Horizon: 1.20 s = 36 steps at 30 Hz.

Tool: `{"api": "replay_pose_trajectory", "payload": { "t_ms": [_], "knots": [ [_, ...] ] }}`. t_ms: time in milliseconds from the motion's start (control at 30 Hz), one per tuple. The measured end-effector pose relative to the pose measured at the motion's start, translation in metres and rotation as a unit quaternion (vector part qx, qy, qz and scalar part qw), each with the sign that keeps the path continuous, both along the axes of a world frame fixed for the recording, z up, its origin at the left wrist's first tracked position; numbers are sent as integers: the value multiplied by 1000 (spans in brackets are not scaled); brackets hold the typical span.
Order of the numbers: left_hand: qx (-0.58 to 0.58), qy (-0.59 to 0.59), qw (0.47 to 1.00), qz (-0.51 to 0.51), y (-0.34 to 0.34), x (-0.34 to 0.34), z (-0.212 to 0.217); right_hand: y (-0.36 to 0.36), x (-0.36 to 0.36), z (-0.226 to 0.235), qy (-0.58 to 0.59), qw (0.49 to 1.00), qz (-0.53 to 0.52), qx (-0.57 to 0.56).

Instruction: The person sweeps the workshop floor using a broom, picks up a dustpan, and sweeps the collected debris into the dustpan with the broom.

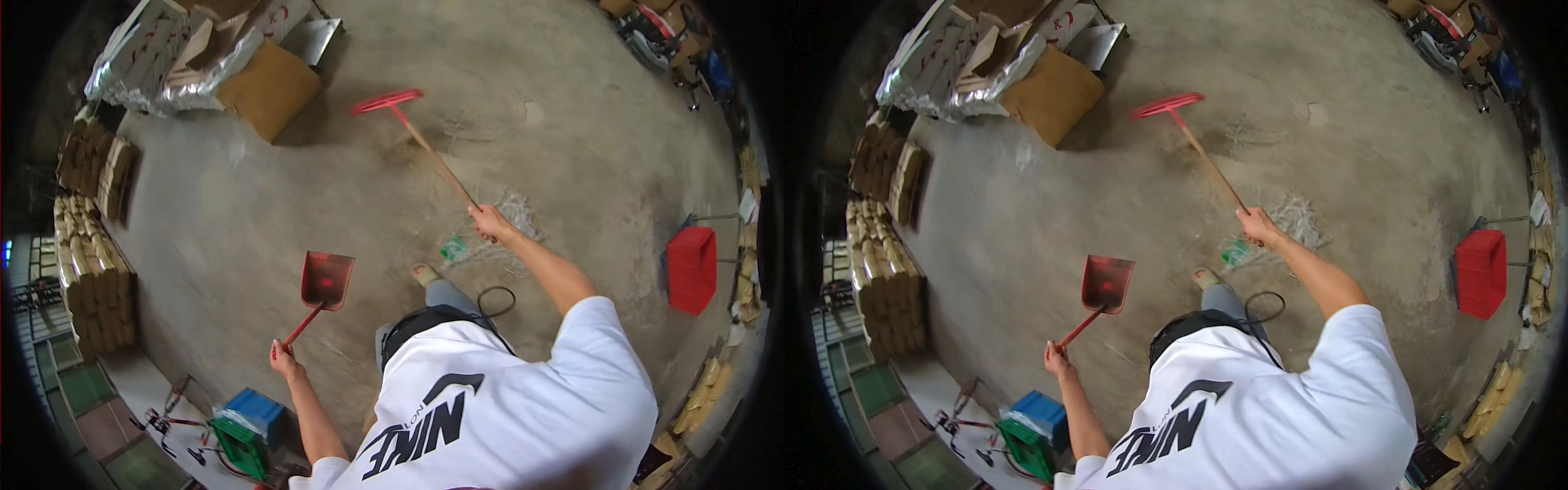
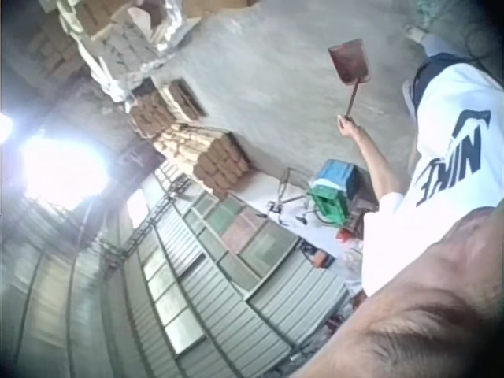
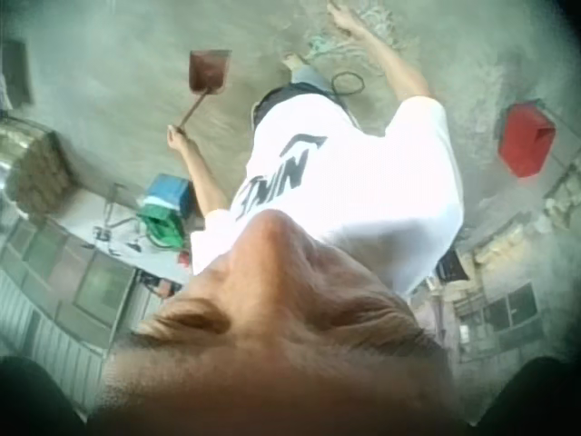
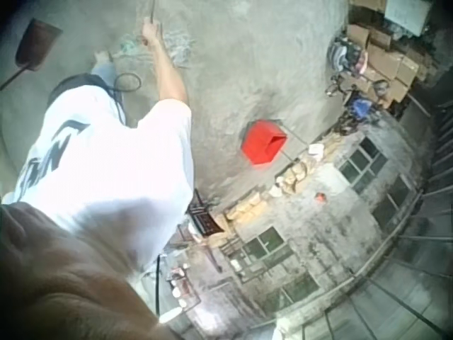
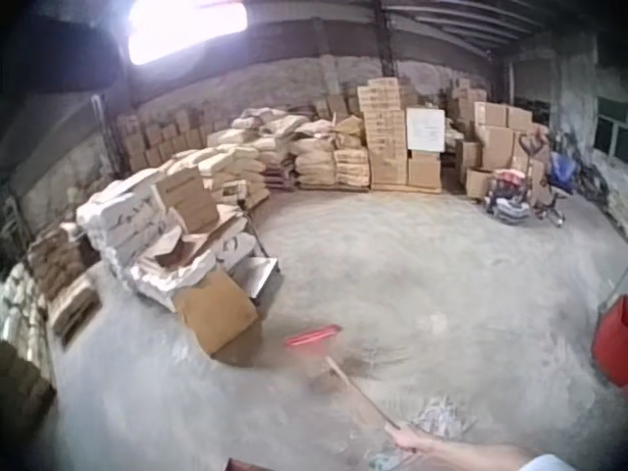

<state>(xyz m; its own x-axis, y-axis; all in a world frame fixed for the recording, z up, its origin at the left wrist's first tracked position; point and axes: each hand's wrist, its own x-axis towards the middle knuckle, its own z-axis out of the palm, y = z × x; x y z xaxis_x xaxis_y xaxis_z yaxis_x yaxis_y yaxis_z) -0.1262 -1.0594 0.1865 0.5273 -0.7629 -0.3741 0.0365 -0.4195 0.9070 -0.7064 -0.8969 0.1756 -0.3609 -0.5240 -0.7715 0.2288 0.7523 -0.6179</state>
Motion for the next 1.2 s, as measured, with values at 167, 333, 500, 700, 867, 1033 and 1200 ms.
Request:
{"api": "replay_pose_trajectory", "payload": {
  "t_ms": [167,333,500,700,867,1033,1200],
  "knots": [
    [13,33,999,-31,-165,-6,7,-113,-24,-37,76,995,-63,10],
    [17,73,984,-162,-347,-90,-37,-201,-99,-102,49,985,-148,80],
    [8,49,957,-287,-492,-122,-51,-166,-71,-98,-8,964,-165,207],
    [66,50,898,-432,-585,-245,-80,-87,76,31,-17,938,-239,250],
    [131,48,823,-550,-604,-349,-99,-61,140,167,-13,901,-327,284],
    [121,47,781,-611,-530,-452,-119,-4,202,141,-35,803,-561,198],
    [67,20,682,-728,-409,-524,-163,46,141,-33,-30,721,-691,52]
  ]
}}
